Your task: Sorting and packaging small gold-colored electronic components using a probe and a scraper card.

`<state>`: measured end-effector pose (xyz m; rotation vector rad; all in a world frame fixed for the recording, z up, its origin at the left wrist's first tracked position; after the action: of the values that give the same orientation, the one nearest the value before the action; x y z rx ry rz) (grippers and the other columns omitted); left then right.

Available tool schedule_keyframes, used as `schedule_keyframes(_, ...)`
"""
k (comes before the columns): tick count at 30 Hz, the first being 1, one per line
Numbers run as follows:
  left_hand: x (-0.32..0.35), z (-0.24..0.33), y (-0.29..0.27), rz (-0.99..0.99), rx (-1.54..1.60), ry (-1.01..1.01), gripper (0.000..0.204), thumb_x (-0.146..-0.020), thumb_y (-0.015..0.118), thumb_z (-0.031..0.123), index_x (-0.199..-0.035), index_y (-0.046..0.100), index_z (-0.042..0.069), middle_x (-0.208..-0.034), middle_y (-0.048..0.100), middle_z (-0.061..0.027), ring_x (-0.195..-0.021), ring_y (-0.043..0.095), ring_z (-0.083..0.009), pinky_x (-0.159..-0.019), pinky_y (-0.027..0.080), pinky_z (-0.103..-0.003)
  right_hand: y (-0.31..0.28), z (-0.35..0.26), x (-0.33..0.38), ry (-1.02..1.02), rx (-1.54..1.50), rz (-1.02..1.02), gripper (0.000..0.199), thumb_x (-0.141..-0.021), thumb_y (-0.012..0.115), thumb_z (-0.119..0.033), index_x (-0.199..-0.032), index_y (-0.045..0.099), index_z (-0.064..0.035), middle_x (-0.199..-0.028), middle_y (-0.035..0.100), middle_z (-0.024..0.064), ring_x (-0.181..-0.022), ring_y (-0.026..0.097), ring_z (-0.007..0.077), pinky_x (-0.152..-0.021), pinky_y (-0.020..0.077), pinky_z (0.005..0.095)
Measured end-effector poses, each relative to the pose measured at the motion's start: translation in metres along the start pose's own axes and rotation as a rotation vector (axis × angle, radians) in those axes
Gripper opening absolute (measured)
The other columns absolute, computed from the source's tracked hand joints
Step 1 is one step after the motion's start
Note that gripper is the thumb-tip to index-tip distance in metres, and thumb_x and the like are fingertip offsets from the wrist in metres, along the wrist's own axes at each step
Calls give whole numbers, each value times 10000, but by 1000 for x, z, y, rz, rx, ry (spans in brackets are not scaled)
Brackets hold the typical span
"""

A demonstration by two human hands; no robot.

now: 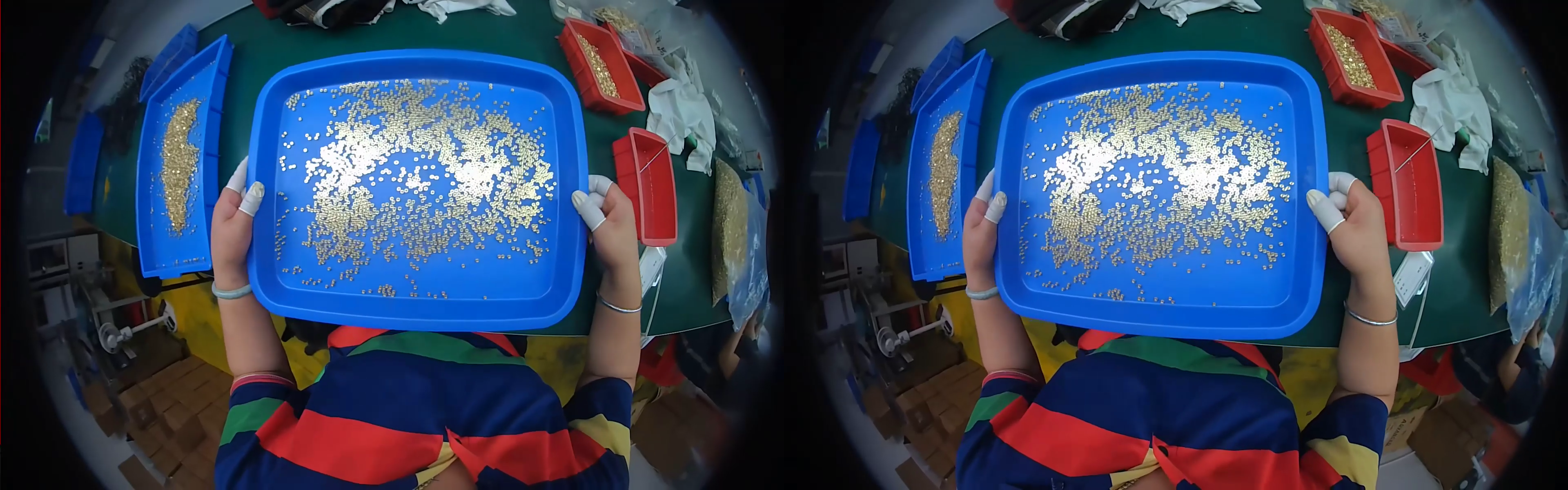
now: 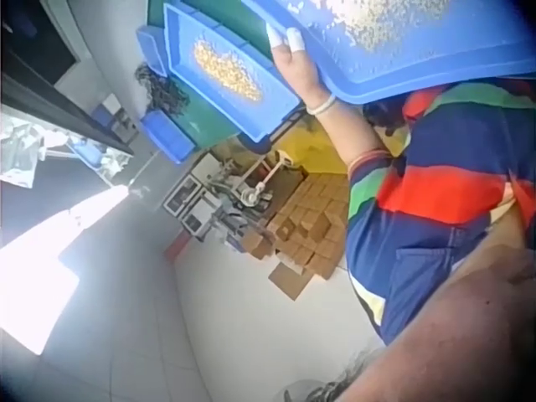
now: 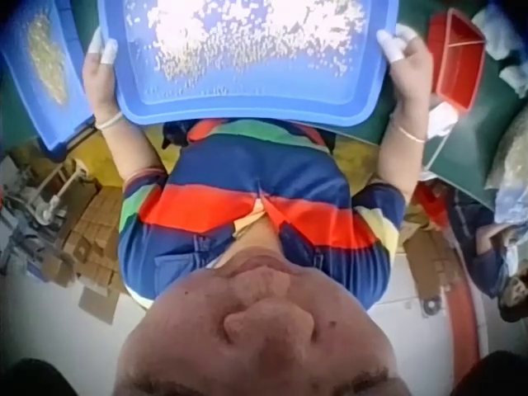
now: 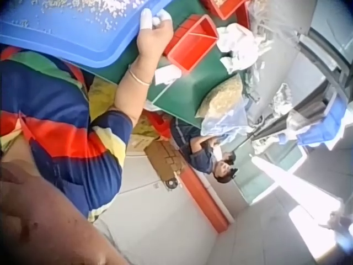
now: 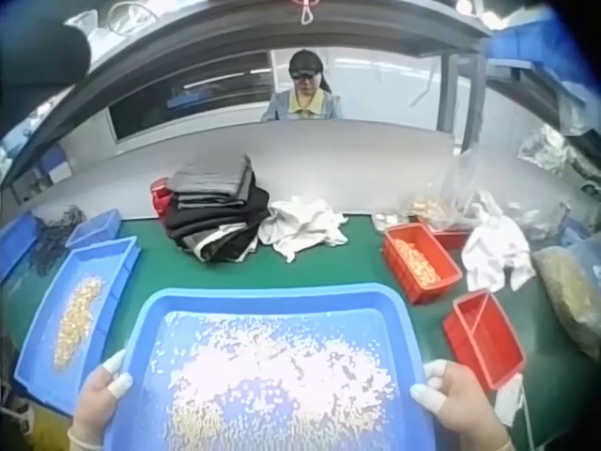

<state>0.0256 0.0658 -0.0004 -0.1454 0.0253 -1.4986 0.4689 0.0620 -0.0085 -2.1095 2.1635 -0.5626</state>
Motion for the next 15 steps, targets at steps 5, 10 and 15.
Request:
schedule_keyframes(5, 5, -7, 10, -63, -33, -14, 518, -883, 509, 117, -1321, 299, -62, -1218, 495, -135, -1058, 503, -152, -877, 416, -251, -11, 34, 2, 44, -77, 15, 138, -839, 579, -127, -882, 552, 2, -655, 574, 0, -571, 507, 37, -539, 400, 167)
schedule_keyframes(10, -7, -1, -8, -7, -37, -15, 534, -882, 512, 119, -1328, 283, -64, -1206, 506, -146, -1043, 522, -165, -855, 436, -256, 10, 6, -3, 97, -112, 66, 152, -835, 584, -160, -835, 560, -10, -615, 550, -7, -520, 479, 39, -462, 359, 180)
schedule_keyframes(15, -19, 7, -56, -88, -67, -76, 528, -885, 509, 122, -1329, 286, -57, -1223, 492, -141, -1049, 517, -168, -863, 435, -266, 47, -12, 4, 123, -113, 5, 151, -831, 587, -166, -809, 549, -22, -583, 537, -8, -450, 456, 50, -412, 328, 169)
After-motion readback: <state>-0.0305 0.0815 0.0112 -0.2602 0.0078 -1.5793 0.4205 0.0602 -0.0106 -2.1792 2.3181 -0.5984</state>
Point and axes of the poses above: each hand's wrist, its own x-axis away from the middle knuckle, its own y-axis out of the palm, z = x × y, the point moved 6 cm from there along -x, towards the middle knuckle
